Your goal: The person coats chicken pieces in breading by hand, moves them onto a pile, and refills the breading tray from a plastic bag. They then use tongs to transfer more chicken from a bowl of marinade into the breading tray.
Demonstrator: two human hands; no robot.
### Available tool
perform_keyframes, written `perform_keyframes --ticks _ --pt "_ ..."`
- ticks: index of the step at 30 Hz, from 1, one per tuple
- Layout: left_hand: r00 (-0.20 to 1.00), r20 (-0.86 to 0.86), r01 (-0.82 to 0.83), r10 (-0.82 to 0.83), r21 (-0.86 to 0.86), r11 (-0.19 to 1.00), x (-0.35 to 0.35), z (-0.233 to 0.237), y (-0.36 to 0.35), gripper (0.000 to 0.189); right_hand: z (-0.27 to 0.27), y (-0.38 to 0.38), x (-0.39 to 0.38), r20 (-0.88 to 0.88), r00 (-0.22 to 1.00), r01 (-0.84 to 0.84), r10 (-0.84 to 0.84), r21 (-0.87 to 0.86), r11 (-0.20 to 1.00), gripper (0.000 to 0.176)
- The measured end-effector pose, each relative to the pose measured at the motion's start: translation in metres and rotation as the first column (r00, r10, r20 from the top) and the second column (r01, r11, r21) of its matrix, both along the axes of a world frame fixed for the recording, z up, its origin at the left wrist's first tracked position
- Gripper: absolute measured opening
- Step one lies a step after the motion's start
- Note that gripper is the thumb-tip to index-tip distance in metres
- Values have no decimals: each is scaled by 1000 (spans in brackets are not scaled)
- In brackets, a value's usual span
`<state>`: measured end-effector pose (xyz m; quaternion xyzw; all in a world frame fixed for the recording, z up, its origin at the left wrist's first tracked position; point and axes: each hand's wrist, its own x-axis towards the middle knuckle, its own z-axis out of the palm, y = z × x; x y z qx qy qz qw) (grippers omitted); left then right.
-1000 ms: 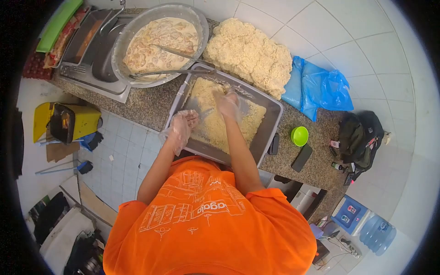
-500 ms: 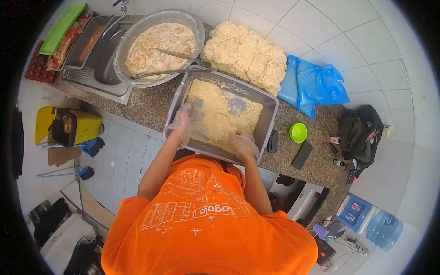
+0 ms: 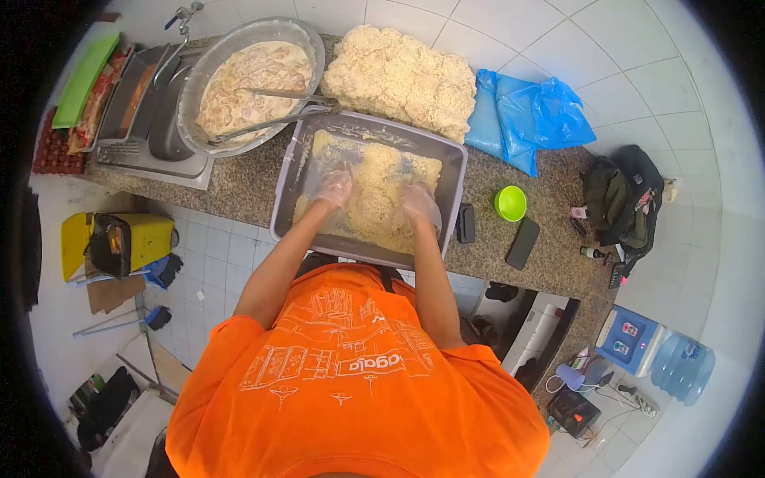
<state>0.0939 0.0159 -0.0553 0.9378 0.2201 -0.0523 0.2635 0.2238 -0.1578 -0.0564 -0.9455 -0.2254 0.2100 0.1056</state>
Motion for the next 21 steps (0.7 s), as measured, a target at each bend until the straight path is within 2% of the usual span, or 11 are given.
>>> perform_keyframes --ticks 2,5,7,11,12,13,14,16,17,19,21 --pt "990 -142 20 -23 -21 1000 5 -4 4 44 36 22 -16 -214 968 168 -133 154 974 46" --pt "1000 -12 1 -2 -78 997 32 -6 1 42 51 45 -19 -241 961 176 -138 142 974 50" --pt "1000 0 16 -16 -164 986 49 -4 -5 40 55 61 -6 -596 799 196 -80 131 972 58" --pt "979 176 -37 103 -340 940 14 3 -7 41 72 40 -19 -740 672 387 -31 315 867 59" --pt "951 309 144 17 -490 860 -2 -43 -2 42 64 25 -18 -465 879 38 102 282 959 55" --pt "893 449 330 -38 -595 733 -15 -70 1 45 58 12 -18 -163 938 -289 307 125 949 51" --pt "897 440 327 -39 -603 728 -31 -51 -3 45 62 -1 -22 -175 937 -284 302 121 951 51" --pt "999 45 43 -29 -357 933 -61 40 -8 49 80 -13 -22 -103 680 -733 726 -137 666 52" --pt "999 44 44 -30 -358 933 -63 65 -7 49 78 -10 -28 -105 680 -732 725 -137 667 52" --pt "909 -149 -398 390 -588 704 -66 94 -7 55 71 3 -49 -191 860 -471 473 60 880 36" --pt "883 -159 -415 442 -705 576 -74 63 -5 57 39 -9 -42 -173 840 -516 515 40 855 36"
